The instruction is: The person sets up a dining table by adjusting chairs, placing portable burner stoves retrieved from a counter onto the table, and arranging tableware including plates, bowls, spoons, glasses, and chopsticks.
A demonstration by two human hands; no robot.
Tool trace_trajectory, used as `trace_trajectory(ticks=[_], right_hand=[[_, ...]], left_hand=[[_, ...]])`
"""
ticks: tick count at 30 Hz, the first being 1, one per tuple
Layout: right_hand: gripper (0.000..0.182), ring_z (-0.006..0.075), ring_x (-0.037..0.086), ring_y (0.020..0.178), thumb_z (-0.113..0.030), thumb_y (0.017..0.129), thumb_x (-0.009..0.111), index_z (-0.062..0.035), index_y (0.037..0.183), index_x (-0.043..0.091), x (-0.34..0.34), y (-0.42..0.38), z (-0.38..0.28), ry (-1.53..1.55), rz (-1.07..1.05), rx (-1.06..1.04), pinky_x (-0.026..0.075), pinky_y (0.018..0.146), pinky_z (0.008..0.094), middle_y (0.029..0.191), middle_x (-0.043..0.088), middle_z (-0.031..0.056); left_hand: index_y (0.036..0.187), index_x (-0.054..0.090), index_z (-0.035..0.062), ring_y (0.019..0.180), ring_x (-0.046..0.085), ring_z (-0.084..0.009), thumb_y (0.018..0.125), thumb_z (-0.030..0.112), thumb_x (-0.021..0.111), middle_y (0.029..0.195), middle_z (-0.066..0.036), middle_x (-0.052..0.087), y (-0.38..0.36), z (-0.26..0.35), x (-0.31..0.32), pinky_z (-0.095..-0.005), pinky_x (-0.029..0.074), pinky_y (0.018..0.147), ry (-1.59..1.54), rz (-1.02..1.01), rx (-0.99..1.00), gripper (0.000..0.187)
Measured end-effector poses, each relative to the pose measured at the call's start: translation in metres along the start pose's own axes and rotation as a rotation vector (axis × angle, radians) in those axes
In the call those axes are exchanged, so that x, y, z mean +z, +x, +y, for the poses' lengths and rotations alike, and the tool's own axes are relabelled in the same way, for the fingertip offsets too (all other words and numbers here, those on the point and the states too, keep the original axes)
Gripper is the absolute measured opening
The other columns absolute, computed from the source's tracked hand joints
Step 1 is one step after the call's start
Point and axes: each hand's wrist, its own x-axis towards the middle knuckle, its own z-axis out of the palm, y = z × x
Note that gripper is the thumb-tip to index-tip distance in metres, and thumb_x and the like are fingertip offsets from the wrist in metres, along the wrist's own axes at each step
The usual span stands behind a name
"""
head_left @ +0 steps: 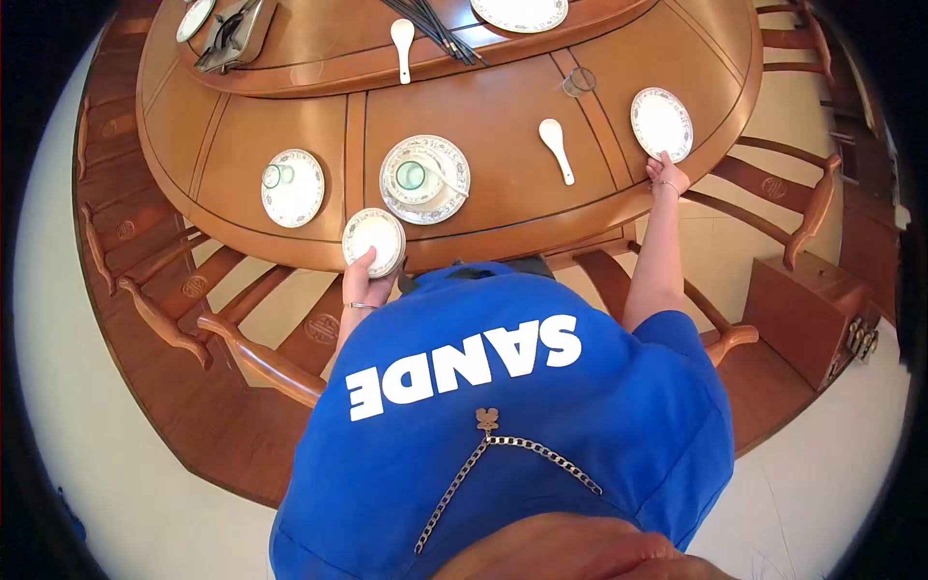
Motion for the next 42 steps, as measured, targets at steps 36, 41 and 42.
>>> trace_trajectory(ticks=[36,41,42], right_hand=[[0.028,0.0159,0.065,0.053,-0.022,0.085,0.068,0.0057,0.086,0.067,0.264,-0.263,0.015,-0.645,-0.798,-0.584,0.051,0.048,0.0268,0.072,0.068,0.0107],[0.027,0.0169,0.065,0.052,-0.020,0.084,0.068,0.0062,0.087,0.065,0.269,-0.254,0.015,-0.557,-0.638,-0.594,0.051,0.047,0.0281,0.072,0.067,0.0121],[0.026,0.0174,0.064,0.051,-0.019,0.084,0.069,0.0067,0.088,0.063,0.264,-0.249,0.014,-0.521,-0.595,-0.580,0.051,0.046,0.0287,0.072,0.067,0.0127]], left_hand=[[0.136,0.040,0.0118,0.110,0.057,-0.0431,0.085,-0.001,0.054,0.129,-0.020,0.051,-0.006,-0.006,-0.058,-0.0618,0.050,0.084,-0.233,-0.067,0.111,0.054],[0.136,0.041,0.0121,0.114,0.054,-0.0427,0.086,0.000,0.053,0.130,-0.019,0.051,-0.010,-0.009,-0.061,-0.0628,0.047,0.087,-0.247,-0.034,0.082,0.053],[0.136,0.041,0.0122,0.115,0.053,-0.0426,0.086,0.001,0.052,0.130,-0.019,0.051,-0.011,-0.010,-0.061,-0.0631,0.046,0.088,-0.241,-0.036,0.078,0.053]])
